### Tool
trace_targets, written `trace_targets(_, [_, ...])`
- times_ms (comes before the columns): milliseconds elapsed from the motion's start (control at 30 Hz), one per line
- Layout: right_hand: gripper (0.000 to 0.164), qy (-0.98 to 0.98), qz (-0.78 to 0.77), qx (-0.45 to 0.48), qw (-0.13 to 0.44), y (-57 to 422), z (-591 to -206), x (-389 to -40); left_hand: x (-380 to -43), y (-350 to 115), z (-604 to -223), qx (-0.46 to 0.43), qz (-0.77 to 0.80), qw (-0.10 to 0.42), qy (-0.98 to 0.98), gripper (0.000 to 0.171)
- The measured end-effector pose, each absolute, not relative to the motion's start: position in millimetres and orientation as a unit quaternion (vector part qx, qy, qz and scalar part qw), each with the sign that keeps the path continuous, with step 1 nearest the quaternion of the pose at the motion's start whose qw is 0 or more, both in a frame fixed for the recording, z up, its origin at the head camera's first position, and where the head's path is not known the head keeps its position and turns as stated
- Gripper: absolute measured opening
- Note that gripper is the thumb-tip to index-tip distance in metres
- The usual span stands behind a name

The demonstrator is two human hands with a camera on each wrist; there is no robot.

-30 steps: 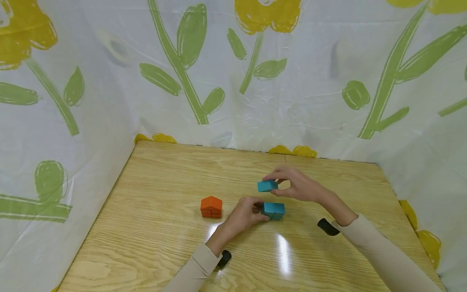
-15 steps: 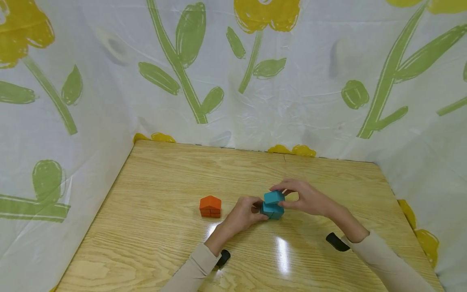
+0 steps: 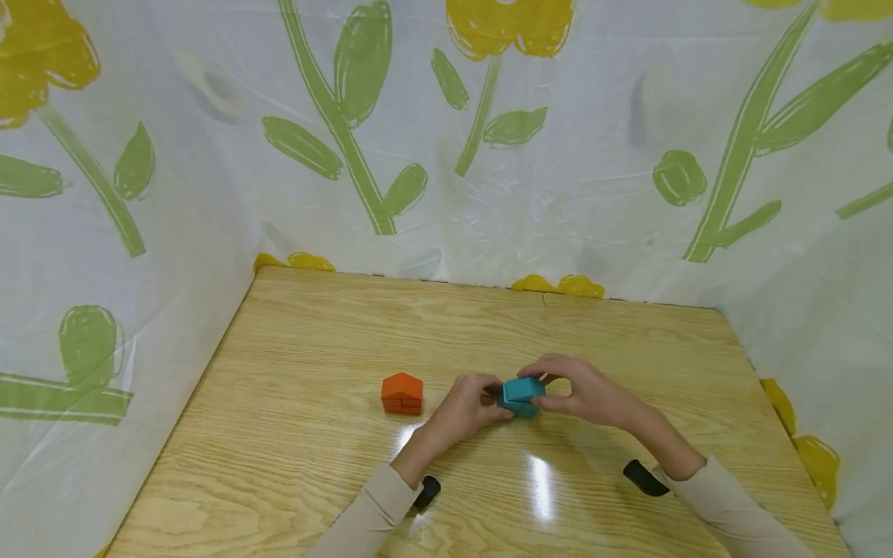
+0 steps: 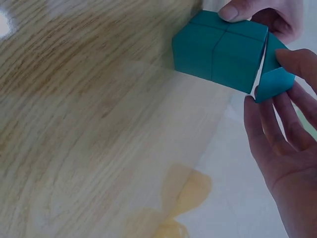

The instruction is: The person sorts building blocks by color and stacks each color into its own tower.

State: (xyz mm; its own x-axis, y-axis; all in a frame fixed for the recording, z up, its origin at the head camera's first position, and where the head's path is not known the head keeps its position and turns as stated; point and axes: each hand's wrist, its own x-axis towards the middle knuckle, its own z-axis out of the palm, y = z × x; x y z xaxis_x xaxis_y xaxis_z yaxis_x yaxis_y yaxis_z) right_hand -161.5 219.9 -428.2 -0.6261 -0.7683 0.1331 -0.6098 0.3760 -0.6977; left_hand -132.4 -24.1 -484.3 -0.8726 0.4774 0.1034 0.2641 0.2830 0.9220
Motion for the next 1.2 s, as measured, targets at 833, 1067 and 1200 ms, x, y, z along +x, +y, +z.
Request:
trace_targets(833, [0.038, 0.838, -0.386, -0.382, 0.058, 227, -429, -157, -133, -34, -456, 0.224, 0.443, 0.115, 0.861, 0.058])
trace_targets(1067, [0.026, 0.857, -0.377, -0.351, 0.004, 233, -419, -162, -135, -57, -427, 0.23, 0.404, 0.121, 0.877, 0.039])
trace_targets(1200, [0.021, 0.856, -0.384, -0.344, -0.039, 237, -415, -165, -139, -71, -415, 0.253, 0.374, 0.05, 0.891, 0.015])
